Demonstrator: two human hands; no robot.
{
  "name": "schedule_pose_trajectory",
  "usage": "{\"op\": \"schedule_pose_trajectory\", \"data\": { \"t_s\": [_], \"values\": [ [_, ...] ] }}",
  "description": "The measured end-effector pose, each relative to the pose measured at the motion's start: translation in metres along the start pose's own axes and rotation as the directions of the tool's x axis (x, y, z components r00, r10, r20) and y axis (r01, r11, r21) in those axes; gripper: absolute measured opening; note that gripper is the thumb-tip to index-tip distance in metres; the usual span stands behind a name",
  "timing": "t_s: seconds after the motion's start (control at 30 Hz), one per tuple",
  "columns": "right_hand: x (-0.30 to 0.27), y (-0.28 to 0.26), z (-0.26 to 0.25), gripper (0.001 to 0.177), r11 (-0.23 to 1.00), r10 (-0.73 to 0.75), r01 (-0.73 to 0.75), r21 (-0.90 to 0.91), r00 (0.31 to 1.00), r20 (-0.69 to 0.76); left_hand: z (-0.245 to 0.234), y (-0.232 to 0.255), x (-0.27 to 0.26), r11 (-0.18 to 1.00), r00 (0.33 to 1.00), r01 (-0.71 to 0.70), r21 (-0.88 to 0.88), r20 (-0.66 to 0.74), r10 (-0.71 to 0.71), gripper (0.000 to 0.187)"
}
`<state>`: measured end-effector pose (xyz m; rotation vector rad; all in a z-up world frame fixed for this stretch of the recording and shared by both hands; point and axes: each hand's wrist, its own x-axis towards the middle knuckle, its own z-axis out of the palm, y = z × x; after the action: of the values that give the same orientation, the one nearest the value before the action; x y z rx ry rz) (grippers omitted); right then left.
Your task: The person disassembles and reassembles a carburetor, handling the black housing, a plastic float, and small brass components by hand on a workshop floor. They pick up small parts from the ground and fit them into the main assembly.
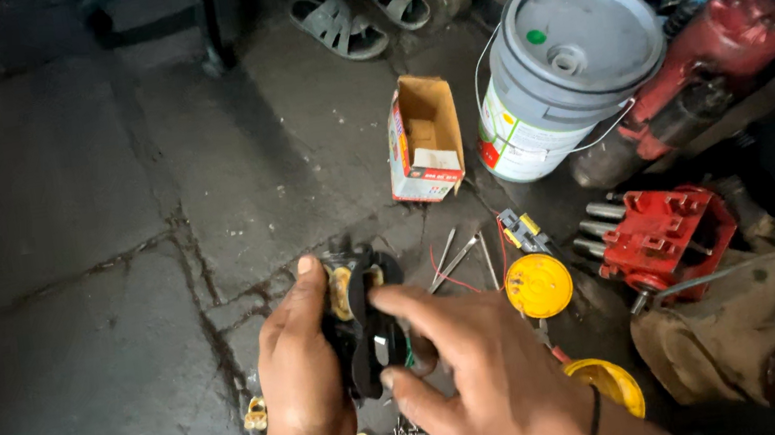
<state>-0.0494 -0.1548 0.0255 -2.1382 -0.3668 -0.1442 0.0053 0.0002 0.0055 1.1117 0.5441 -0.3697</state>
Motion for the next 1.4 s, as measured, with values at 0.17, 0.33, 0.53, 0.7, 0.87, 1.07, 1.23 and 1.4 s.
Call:
{"op": "schedule_pose_trajectory", "data": {
  "t_s": [0.17, 0.33, 0.53, 0.7, 0.87, 1.07, 1.23, 1.4],
  "values": [
    [0.003, -0.004, -0.004, 0.056, 1.0, -0.009, 0.009, -0.007, 1.0, -0.004, 0.0, 0.0, 0.003, 0.999, 0.998, -0.024, -0.035, -0.06, 0.022, 0.038],
    [0.001, -0.005, -0.007, 0.054, 0.997, 0.075, -0.075, 0.005, 0.997, 0.031, 0.005, 0.0, 0.0, 1.0, 0.995, -0.017, -0.008, -0.097, 0.016, 0.038],
    [-0.003, 0.0, -0.005, 0.047, 0.998, 0.044, -0.041, 0.056, 0.997, -0.058, 0.004, 0.0, 0.0, 0.999, 0.994, -0.037, -0.032, -0.108, 0.034, 0.04],
    [-0.004, 0.014, 0.002, 0.072, 0.952, 0.215, -0.174, 0.252, 0.966, -0.147, 0.004, -0.017, 0.011, 0.985, 0.973, -0.173, -0.026, -0.161, 0.166, 0.04],
    [0.0, 0.026, 0.007, 0.097, 0.767, 0.513, -0.45, 0.457, 0.858, -0.017, 0.013, -0.039, 0.032, 0.958, 0.954, -0.286, 0.022, -0.089, 0.287, 0.039],
    [0.003, 0.025, -0.002, 0.093, 0.666, 0.637, -0.517, 0.538, 0.77, -0.047, 0.033, -0.046, 0.031, 0.943, 0.943, -0.332, 0.018, -0.034, 0.332, 0.039],
    [0.003, 0.029, -0.005, 0.084, 0.707, 0.544, -0.356, 0.611, 0.826, -0.148, 0.052, -0.034, 0.016, 0.956, 0.956, -0.293, 0.032, -0.02, 0.293, 0.042],
    [0.004, 0.029, -0.009, 0.079, 0.657, 0.595, -0.387, 0.647, 0.793, -0.129, 0.065, -0.022, 0.01, 0.976, 0.975, -0.216, 0.023, -0.047, 0.217, 0.041]
  ]
}}
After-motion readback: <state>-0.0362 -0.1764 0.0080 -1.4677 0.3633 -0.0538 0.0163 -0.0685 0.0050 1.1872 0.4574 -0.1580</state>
